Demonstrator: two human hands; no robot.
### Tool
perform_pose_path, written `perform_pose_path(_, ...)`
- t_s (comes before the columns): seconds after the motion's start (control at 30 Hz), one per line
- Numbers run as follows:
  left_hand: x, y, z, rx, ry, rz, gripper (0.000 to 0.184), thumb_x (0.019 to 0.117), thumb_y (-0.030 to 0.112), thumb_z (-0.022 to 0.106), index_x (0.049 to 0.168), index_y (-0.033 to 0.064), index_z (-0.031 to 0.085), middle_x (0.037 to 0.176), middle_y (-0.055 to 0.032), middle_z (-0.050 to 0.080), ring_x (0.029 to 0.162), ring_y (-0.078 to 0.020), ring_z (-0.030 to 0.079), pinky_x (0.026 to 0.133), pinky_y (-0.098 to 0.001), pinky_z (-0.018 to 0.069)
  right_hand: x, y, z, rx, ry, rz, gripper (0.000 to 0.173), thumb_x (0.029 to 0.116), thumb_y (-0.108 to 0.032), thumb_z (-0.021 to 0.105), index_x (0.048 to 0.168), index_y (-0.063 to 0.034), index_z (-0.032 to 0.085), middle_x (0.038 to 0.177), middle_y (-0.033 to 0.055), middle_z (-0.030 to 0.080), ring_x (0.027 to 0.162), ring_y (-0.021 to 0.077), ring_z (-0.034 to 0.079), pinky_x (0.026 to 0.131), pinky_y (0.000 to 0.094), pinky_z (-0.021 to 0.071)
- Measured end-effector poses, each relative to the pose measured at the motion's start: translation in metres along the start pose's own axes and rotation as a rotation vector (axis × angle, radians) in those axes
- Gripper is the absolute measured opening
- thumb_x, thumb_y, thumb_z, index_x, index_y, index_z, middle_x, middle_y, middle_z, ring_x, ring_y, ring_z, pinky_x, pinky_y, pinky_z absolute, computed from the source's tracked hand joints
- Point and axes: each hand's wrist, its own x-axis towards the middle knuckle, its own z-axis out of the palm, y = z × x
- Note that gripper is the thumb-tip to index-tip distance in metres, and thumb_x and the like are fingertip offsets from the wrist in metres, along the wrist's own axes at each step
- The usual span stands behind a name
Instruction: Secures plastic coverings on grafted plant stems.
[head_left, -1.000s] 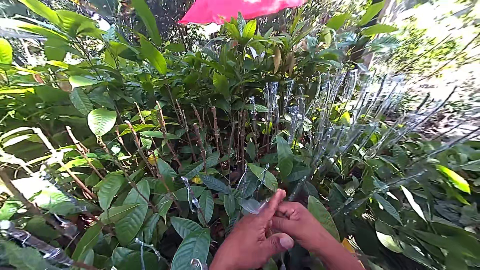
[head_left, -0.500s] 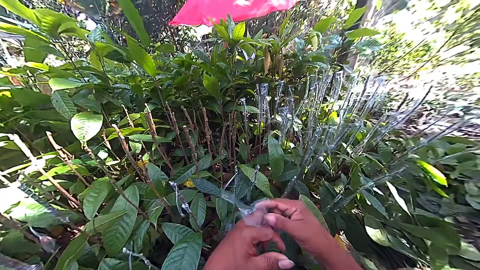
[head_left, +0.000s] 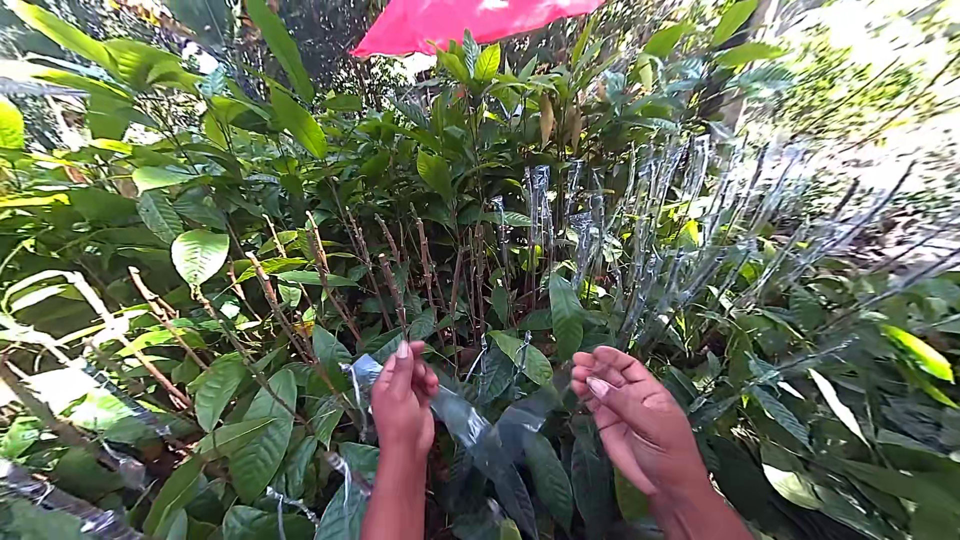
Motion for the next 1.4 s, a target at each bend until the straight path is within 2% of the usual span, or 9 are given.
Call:
perform_pose_path(0.1, 0.048, -0.017, 0.003, 0.362, 0.277, 0.056, 0.045, 0.1072, 0.015, 0.053, 0.148, -0.0016, 0.042, 0.113, -0.0137, 0.057, 0.083, -0.0165, 0.06, 0.07, -0.0309, 0.0528, -0.001, 0.005, 0.003, -0.066, 0.098, 0.005, 0.022, 0.0939, 0.01, 0.053, 0.105, 0.002, 0.07, 0.1, 0.0125, 0.075, 0.081, 0.0148, 0.073, 0.076, 0.0271, 0.0629)
perform_pose_path(0.2, 0.086, -0.033, -0.002, 0.739, 0.258, 0.079, 0.065, 0.1037, 0.02, 0.059, 0.157, -0.0026, 0.031, 0.147, -0.0262, 0.05, 0.125, -0.0368, 0.057, 0.102, -0.0527, 0.0479, -0.001, 0.009, -0.001, -0.065, 0.07, 0.033, 0.022, 0.0966, 0.007, 0.055, 0.107, 0.0019, 0.073, 0.095, 0.0114, 0.074, 0.073, 0.0123, 0.071, 0.069, 0.0244, 0.0619)
perform_pose_path(0.33, 0.086, -0.041, -0.006, 1.031, 0.111, 0.117, 0.037, 0.1067, 0.023, 0.055, 0.135, 0.0011, 0.061, 0.115, -0.0182, 0.07, 0.092, -0.0287, 0.072, 0.086, -0.0489, 0.0586, 0.001, 0.005, -0.003, -0.045, 0.065, 0.113, 0.021, 0.1022, 0.002, 0.05, 0.112, 0.0, 0.069, 0.091, 0.0114, 0.075, 0.062, 0.0108, 0.069, 0.056, 0.0224, 0.0591)
perform_pose_path(0.43, 0.057, -0.041, -0.018, 1.017, 0.05, 0.212, 0.035, 0.1071, 0.024, 0.054, 0.13, -0.0008, 0.063, 0.105, -0.0157, 0.073, 0.082, -0.0248, 0.074, 0.08, -0.0477, 0.0609, 0.002, 0.0, 0.003, -0.048, 0.074, 0.209, 0.016, 0.1058, -0.002, 0.048, 0.113, -0.0015, 0.061, 0.097, 0.0136, 0.076, 0.063, 0.0129, 0.071, 0.052, 0.0227, 0.0575)
perform_pose_path(0.63, 0.036, -0.043, -0.052, 0.985, -0.008, 0.351, 0.028, 0.1027, 0.022, 0.062, 0.115, -0.0016, 0.07, 0.096, -0.013, 0.074, 0.078, -0.0211, 0.073, 0.077, -0.0437, 0.0606, 0.001, 0.004, 0.014, -0.051, 0.072, 0.243, 0.016, 0.1034, 0.002, 0.05, 0.113, 0.0024, 0.063, 0.094, 0.0134, 0.073, 0.073, 0.0172, 0.072, 0.068, 0.0301, 0.0625)
perform_pose_path(0.77, 0.037, -0.045, -0.063, 0.893, -0.105, 0.354, 0.022, 0.1005, 0.018, 0.065, 0.109, 0.0, 0.072, 0.094, -0.0092, 0.074, 0.075, -0.0149, 0.072, 0.074, -0.0366, 0.0617, -0.001, 0.002, 0.025, -0.106, 0.054, 0.246, 0.017, 0.1035, 0.003, 0.049, 0.114, 0.0009, 0.062, 0.1, 0.0155, 0.074, 0.072, 0.0177, 0.073, 0.063, 0.0288, 0.0622)
perform_pose_path(0.93, 0.036, -0.043, -0.067, 0.828, -0.174, 0.352, 0.019, 0.0989, 0.017, 0.066, 0.106, 0.0011, 0.074, 0.095, -0.0099, 0.073, 0.077, -0.0183, 0.071, 0.076, -0.0407, 0.0613, -0.001, 0.001, 0.042, -0.076, 0.114, 0.237, 0.019, 0.101, 0.007, 0.047, 0.111, 0.0031, 0.063, 0.106, 0.0183, 0.073, 0.09, 0.0263, 0.075, 0.082, 0.0385, 0.0638)
perform_pose_path(1.07, 0.036, -0.042, -0.072, 0.688, -0.173, 0.309, 0.026, 0.0982, 0.014, 0.067, 0.118, -0.002, 0.069, 0.094, -0.0107, 0.073, 0.074, -0.0173, 0.072, 0.072, -0.0376, 0.0625, -0.003, -0.007, 0.059, -0.106, 0.167, 0.262, 0.02, 0.1038, 0.004, 0.045, 0.107, -0.0032, 0.063, 0.096, 0.0126, 0.074, 0.081, 0.0241, 0.075, 0.071, 0.0391, 0.065)
perform_pose_path(1.4, 0.043, -0.044, -0.076, 0.598, -0.236, 0.319, 0.021, 0.0986, 0.012, 0.064, 0.113, -0.0014, 0.071, 0.098, -0.0111, 0.074, 0.081, -0.0171, 0.072, 0.08, -0.0372, 0.0612, 0.014, -0.009, 0.11, -0.323, 0.058, 0.257, 0.018, 0.1042, 0.003, 0.045, 0.111, -0.0039, 0.061, 0.091, 0.0103, 0.073, 0.076, 0.0196, 0.074, 0.071, 0.0343, 0.0643)
